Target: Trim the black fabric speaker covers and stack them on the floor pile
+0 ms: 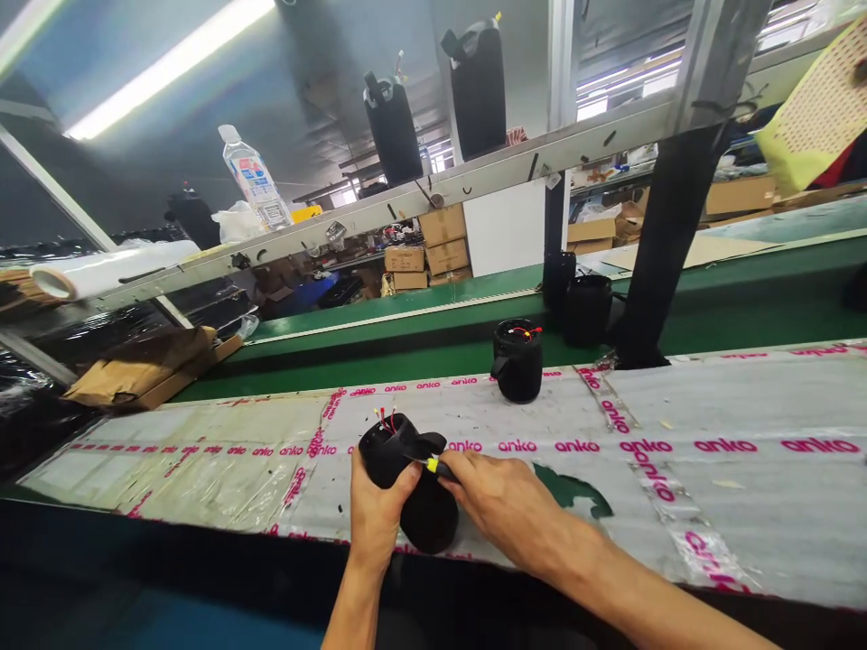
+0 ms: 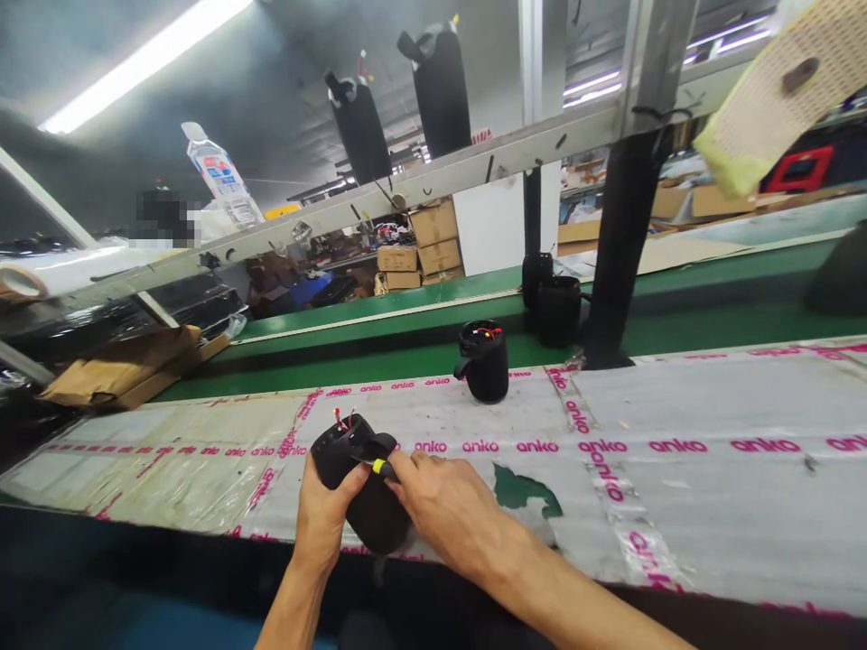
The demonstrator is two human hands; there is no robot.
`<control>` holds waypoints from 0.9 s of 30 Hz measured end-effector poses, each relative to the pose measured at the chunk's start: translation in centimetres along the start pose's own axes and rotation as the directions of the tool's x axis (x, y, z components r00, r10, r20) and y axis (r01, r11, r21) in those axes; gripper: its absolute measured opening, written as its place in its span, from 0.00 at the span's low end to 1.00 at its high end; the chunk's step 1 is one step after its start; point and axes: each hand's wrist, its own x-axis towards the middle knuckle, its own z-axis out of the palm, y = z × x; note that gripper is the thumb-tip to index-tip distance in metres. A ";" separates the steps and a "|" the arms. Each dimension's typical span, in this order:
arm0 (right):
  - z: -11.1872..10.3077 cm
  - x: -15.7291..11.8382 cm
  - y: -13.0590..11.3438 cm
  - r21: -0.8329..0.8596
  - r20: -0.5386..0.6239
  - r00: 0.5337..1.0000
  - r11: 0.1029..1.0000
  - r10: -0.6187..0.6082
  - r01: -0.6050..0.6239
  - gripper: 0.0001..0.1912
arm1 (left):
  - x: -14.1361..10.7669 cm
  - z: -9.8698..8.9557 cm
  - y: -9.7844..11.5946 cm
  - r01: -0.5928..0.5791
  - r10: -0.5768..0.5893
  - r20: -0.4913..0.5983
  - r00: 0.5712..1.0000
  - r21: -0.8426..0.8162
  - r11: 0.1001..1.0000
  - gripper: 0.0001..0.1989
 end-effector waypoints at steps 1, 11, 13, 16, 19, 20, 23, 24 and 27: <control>0.1 0.0 0.0 -0.003 -0.001 1.000 1.000 0.004 -0.004 0.10 | 0.0 0.0 0.0 -0.006 0.006 -0.003 1.000 0.013 1.000 0.32; 0.5 -0.5 -0.6 -0.065 -0.048 0.998 0.997 0.047 -0.050 0.09 | -0.2 0.0 -0.4 -0.001 0.002 -0.018 1.000 0.054 0.999 0.32; 0.4 -0.5 -0.7 -0.080 -0.050 0.997 0.995 0.054 -0.058 0.09 | 0.0 -0.2 -0.5 -0.005 0.005 -0.018 1.000 0.018 1.000 0.36; 0.3 -0.5 -0.7 -0.118 -0.050 0.996 0.990 0.067 -0.073 0.07 | 0.6 -0.6 -0.8 0.009 -0.012 -0.018 1.000 -0.176 0.984 0.41; -0.1 -0.4 -0.5 -0.138 -0.022 0.998 0.988 0.064 -0.066 0.05 | 1.3 -0.9 -1.1 0.045 -0.042 0.016 0.999 -0.316 0.948 0.38; -0.2 -0.3 -0.4 -0.141 -0.010 0.998 0.988 0.055 -0.056 0.05 | 1.5 -0.8 -1.1 0.052 -0.046 0.027 0.999 -0.329 0.943 0.37; -0.5 -0.1 0.0 -0.135 0.012 0.999 0.990 0.036 -0.034 0.05 | 1.7 -0.5 -0.8 0.069 -0.057 0.044 0.997 -0.364 0.929 0.35; -0.6 -0.1 0.1 -0.128 0.015 0.999 0.991 0.028 -0.026 0.05 | 1.7 -0.4 -0.7 0.076 -0.061 0.051 0.997 -0.377 0.923 0.35; -0.7 -0.1 0.2 -0.134 0.014 1.000 0.991 0.012 -0.010 0.05 | 1.9 -0.1 -0.4 0.095 -0.073 0.069 0.995 -0.407 0.909 0.33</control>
